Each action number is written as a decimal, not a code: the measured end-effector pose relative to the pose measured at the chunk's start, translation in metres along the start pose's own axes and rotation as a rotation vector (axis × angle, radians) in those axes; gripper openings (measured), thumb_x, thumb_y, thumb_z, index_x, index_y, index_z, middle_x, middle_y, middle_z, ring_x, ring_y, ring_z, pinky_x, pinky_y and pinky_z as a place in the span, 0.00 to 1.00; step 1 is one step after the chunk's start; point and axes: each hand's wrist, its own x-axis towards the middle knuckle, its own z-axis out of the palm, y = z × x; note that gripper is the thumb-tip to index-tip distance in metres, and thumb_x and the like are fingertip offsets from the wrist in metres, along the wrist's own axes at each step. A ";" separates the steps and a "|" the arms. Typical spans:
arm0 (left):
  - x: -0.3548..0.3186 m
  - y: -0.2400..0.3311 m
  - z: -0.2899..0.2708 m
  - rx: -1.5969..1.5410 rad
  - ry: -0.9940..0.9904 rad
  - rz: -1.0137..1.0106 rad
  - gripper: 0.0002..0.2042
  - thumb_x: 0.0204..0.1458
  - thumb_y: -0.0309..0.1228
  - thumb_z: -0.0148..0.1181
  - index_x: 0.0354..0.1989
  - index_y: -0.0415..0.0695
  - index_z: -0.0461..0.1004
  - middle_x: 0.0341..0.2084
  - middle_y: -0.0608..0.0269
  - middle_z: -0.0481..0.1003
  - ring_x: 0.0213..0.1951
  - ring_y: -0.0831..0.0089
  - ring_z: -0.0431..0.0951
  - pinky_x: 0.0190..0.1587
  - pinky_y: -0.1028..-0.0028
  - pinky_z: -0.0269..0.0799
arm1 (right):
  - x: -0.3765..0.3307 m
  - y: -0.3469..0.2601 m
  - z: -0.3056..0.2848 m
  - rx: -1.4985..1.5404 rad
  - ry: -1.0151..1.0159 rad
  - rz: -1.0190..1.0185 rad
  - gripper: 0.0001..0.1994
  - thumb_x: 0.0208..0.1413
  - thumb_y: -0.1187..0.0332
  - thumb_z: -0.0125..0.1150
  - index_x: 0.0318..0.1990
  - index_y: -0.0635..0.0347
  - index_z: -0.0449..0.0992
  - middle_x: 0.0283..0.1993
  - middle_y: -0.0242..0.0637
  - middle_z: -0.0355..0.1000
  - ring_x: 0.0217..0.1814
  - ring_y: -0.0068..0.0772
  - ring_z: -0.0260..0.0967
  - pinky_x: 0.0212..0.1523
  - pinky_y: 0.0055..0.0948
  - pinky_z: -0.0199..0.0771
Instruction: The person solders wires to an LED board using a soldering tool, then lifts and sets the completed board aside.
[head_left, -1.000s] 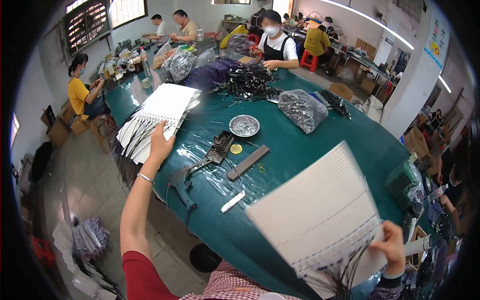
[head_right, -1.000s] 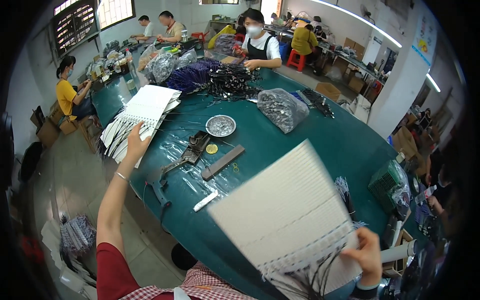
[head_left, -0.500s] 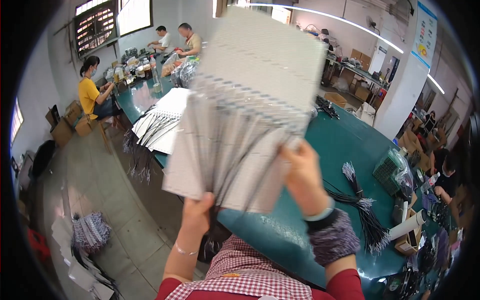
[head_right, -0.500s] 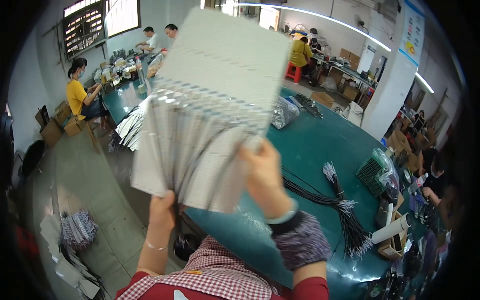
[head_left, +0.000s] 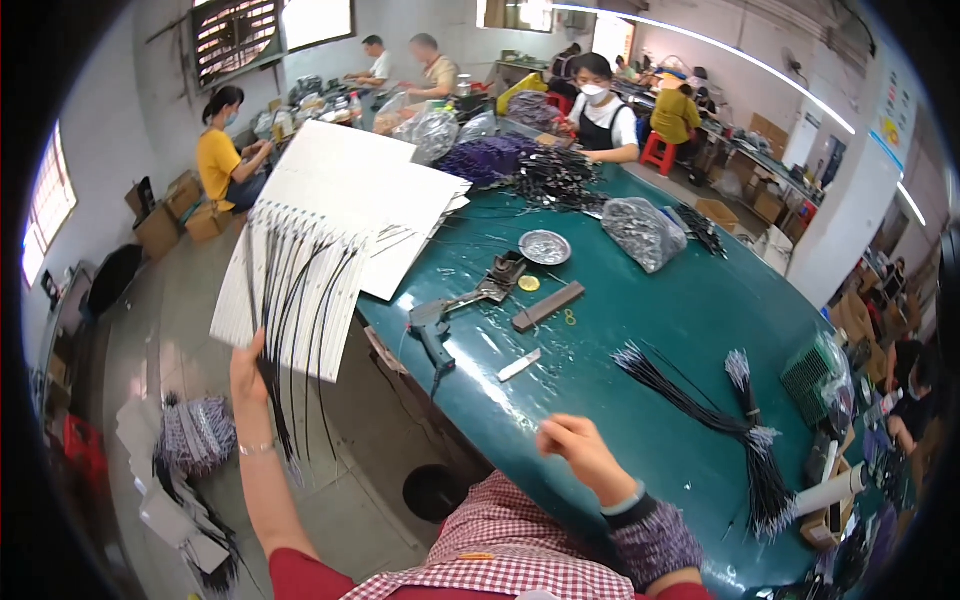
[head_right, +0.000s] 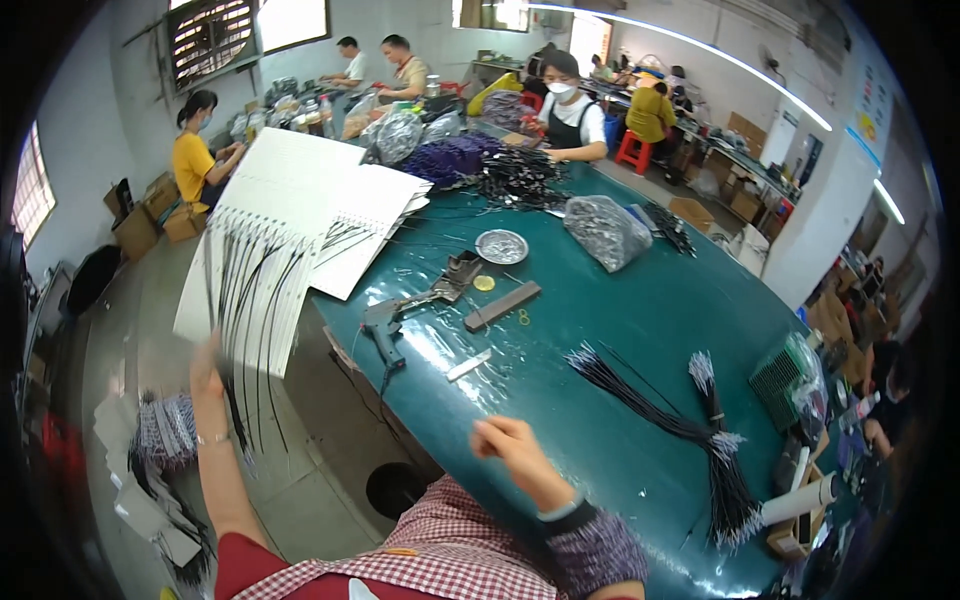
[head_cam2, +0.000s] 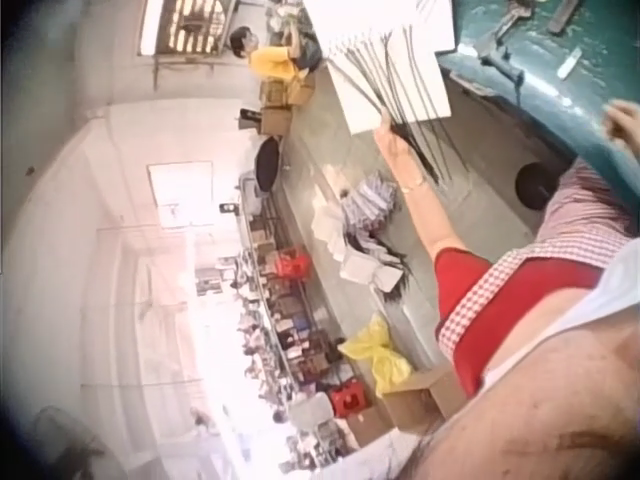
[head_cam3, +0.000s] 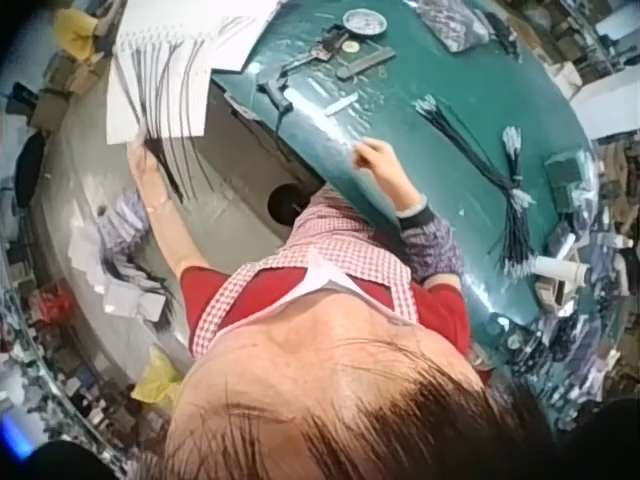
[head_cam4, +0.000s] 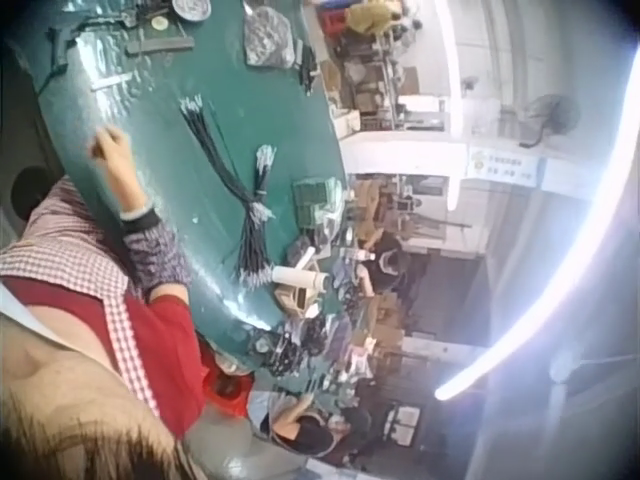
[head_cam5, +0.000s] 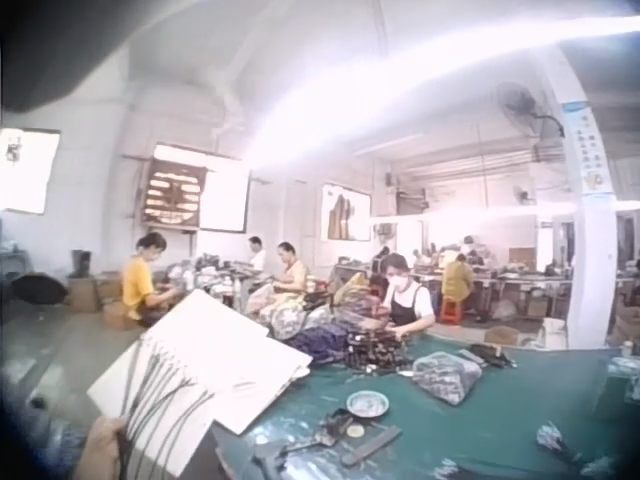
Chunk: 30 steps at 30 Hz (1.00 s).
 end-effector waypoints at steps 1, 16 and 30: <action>0.027 0.001 0.000 -0.078 -0.135 -0.036 0.23 0.55 0.20 0.59 0.61 0.33 0.63 0.55 0.53 0.72 0.52 0.64 0.75 0.57 0.67 0.71 | -0.010 0.010 -0.016 0.013 0.127 0.060 0.12 0.64 0.68 0.52 0.28 0.63 0.71 0.26 0.33 0.68 0.29 0.26 0.65 0.33 0.28 0.68; 0.293 -0.222 0.098 1.289 0.059 0.297 0.48 0.39 0.52 0.71 0.63 0.29 0.60 0.60 0.36 0.63 0.64 0.48 0.62 0.66 0.62 0.56 | -0.124 0.067 -0.088 0.363 1.066 0.042 0.13 0.62 0.69 0.54 0.24 0.59 0.67 0.22 0.38 0.67 0.24 0.30 0.65 0.26 0.28 0.67; 0.275 -0.192 0.150 1.383 0.066 0.667 0.29 0.48 0.32 0.65 0.56 0.28 0.67 0.55 0.38 0.69 0.59 0.47 0.68 0.64 0.62 0.60 | -0.105 0.021 -0.096 0.096 1.002 -0.143 0.03 0.60 0.75 0.50 0.37 0.62 0.70 0.41 0.38 0.72 0.40 0.29 0.70 0.41 0.28 0.71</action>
